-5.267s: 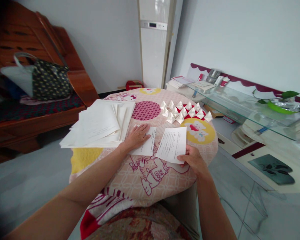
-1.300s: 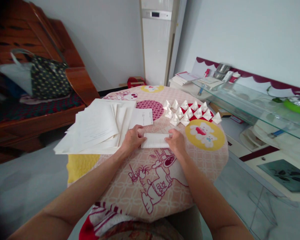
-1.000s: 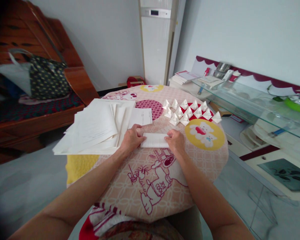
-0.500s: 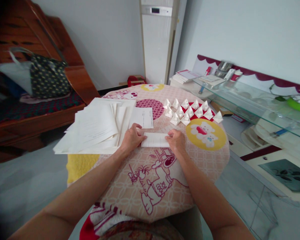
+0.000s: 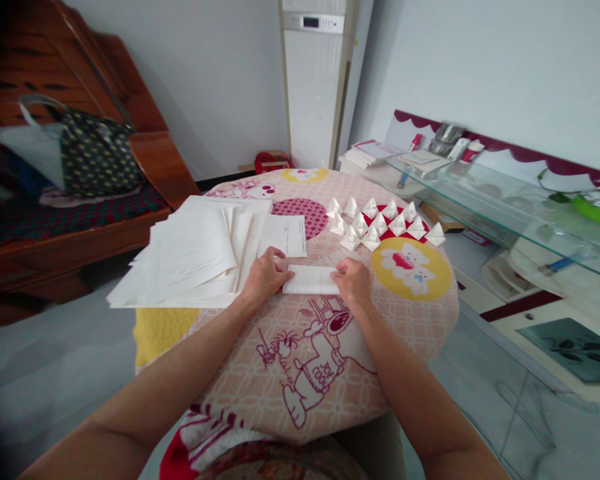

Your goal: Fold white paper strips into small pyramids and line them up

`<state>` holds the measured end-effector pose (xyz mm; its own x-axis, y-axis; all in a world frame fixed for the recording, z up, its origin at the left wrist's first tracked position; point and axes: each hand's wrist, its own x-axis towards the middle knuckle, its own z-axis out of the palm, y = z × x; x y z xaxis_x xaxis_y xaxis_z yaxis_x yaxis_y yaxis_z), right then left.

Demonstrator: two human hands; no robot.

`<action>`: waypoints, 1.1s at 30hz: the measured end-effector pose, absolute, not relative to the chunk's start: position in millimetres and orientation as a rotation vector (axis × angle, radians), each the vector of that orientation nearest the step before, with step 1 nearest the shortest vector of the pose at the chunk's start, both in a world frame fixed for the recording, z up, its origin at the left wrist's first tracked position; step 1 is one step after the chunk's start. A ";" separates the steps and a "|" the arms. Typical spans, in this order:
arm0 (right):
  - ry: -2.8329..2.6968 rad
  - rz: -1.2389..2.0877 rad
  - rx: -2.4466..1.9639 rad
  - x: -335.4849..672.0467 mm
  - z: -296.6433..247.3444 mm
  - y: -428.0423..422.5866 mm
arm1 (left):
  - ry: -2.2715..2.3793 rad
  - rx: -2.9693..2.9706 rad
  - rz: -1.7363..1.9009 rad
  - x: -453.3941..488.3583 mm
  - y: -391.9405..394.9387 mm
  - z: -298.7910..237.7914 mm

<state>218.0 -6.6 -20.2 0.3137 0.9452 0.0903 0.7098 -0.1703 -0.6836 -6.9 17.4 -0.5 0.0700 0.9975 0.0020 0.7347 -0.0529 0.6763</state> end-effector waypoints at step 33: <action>-1.653 0.387 -2.088 213.4 -10.3 -9.9 | 0.853 2.605 0.544 -14.1 21.2 -24.6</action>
<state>213.4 -9.9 -10.3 0.2436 0.9683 0.0555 0.8430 -0.1831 -0.5058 -14.1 21.2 -24.6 0.7457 0.6182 0.2485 0.4856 -0.7596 0.4327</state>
